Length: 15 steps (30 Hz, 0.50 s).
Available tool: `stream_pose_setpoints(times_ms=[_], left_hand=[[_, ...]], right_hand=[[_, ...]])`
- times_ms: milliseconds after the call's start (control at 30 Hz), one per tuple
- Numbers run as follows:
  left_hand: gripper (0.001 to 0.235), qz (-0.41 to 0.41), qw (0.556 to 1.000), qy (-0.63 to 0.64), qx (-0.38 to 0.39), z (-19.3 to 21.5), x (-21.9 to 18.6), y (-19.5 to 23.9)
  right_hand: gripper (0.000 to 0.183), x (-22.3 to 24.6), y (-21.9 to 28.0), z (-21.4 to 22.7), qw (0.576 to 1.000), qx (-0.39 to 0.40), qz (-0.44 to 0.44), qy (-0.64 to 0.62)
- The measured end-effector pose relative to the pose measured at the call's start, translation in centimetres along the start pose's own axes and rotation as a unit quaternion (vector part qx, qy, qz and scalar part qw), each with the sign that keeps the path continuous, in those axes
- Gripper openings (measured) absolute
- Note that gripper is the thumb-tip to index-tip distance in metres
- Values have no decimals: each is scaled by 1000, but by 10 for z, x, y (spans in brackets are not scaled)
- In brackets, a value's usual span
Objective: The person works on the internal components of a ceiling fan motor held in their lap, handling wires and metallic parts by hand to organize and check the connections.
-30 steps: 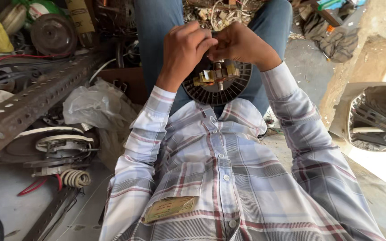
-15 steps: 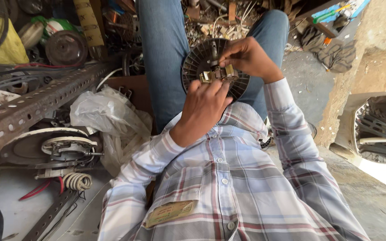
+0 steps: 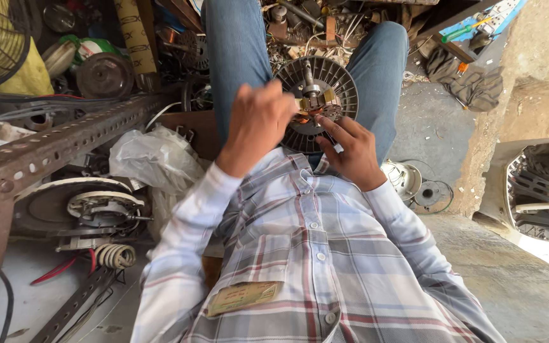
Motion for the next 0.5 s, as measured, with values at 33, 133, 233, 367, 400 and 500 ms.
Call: stream_pose_setpoints(times_ms=[33, 133, 233, 367, 400, 500], left_hand=[[21, 7, 1000, -5, 4, -4, 7, -13], [21, -11, 1000, -24, 5, -18, 21, -40], [17, -31, 995, -83, 56, -48, 36, -51], [21, 28, 979, -123, 160, -91, 75, -54], [21, 12, 984, -114, 135, -93, 77, -60], [20, -39, 990, -122, 64, -100, 68, -78]], right_hand=[[45, 2, 0, -2, 1000, 9, -10, -1], [49, 5, -5, -4, 999, 36, -25, 1], [39, 3, -14, 1, 997, 73, 10, -3], [17, -16, -19, 6, 997, 57, 44, -43], [18, -26, -20, 6, 997, 27, 32, -58], [23, -110, -41, -11, 949, -18, -246, -198]])
Point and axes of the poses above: each hand's wrist, its own y-axis away from the middle knuckle, its own z-axis out of the back of the hand, x = y × z, the point moved 8 cm from there along -y, towards the middle knuckle, and after that the axes turned 3 degrees about -y, right-handed, at the moved point
